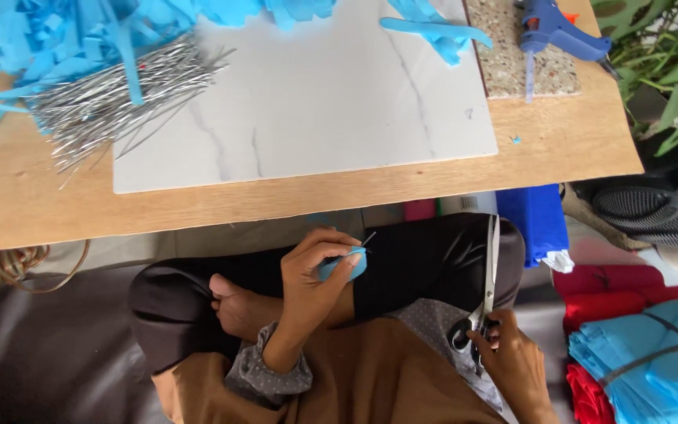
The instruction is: Assembling artificial leaves by gluing wire stems to fabric cutouts using a hot glue gun
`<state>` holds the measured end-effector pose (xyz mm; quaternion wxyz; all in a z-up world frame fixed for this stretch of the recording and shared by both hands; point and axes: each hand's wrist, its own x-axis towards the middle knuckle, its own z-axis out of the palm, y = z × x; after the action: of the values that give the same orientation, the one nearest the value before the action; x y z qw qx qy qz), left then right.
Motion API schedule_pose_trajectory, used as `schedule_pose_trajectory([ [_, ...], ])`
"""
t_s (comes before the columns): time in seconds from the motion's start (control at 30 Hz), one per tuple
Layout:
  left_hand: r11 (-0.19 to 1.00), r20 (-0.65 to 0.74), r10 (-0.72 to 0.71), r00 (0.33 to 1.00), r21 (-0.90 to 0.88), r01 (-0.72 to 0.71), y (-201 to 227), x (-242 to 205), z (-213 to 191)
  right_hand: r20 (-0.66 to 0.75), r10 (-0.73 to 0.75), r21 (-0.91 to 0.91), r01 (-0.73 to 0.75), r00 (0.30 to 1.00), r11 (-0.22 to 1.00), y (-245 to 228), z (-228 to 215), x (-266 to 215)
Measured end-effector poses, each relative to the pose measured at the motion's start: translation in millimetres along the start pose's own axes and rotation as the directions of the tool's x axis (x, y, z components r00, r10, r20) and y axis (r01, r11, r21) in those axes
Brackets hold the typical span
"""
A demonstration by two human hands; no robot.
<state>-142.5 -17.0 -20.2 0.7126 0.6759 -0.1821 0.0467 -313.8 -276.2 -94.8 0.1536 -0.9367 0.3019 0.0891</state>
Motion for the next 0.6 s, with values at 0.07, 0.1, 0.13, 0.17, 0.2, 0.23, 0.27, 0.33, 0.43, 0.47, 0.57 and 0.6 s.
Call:
schedule_pose_trajectory([
  [0.07,0.999,-0.012,-0.005,1.000,-0.035,0.005,1,0,-2,0.031,0.044,-0.036,-0.043,0.999,0.998,-3,3,0],
  [0.1,0.997,-0.013,-0.016,1.000,-0.077,0.015,1,0,-2,0.059,0.104,-0.076,-0.099,0.993,0.992,-4,4,-1],
  [0.13,0.997,-0.021,-0.010,1.000,-0.073,0.008,1,0,-4,0.057,0.093,-0.075,-0.089,0.994,0.993,-4,6,1],
  [0.17,0.994,-0.013,-0.013,1.000,-0.112,0.012,0,-1,-5,0.002,0.041,-0.058,-0.041,0.999,0.997,-3,9,2],
  [0.2,0.988,-0.002,-0.018,1.000,-0.151,0.017,0,-1,-7,-0.051,-0.008,-0.043,0.005,0.999,0.999,-3,12,2],
  [0.23,0.989,-0.009,-0.014,1.000,-0.148,0.013,3,-2,-8,-0.052,-0.016,-0.042,0.014,0.999,0.999,9,13,4],
  [0.27,0.987,0.013,0.009,1.000,-0.162,-0.007,5,-2,-11,-0.047,0.016,0.127,-0.010,0.999,0.992,19,16,7],
  [0.33,0.985,0.024,0.036,0.999,-0.169,-0.031,6,-2,-15,-0.033,0.033,0.293,-0.022,0.999,0.956,25,15,9],
  [0.43,0.970,0.016,0.060,0.998,-0.235,-0.054,3,-4,-19,-0.110,-0.144,0.779,0.175,0.984,0.602,18,11,4],
  [0.47,0.964,0.009,0.047,0.999,-0.264,-0.043,4,-4,-20,-0.030,-0.295,0.946,0.123,0.955,0.300,18,11,6],
  [0.57,0.951,0.002,0.029,1.000,-0.308,-0.027,4,-6,-21,0.047,-0.586,0.999,-0.023,0.809,0.048,3,11,11],
  [0.6,0.947,0.002,0.024,1.000,-0.322,-0.022,4,-7,-23,0.100,-0.700,0.993,-0.027,0.707,0.115,-4,12,13],
])
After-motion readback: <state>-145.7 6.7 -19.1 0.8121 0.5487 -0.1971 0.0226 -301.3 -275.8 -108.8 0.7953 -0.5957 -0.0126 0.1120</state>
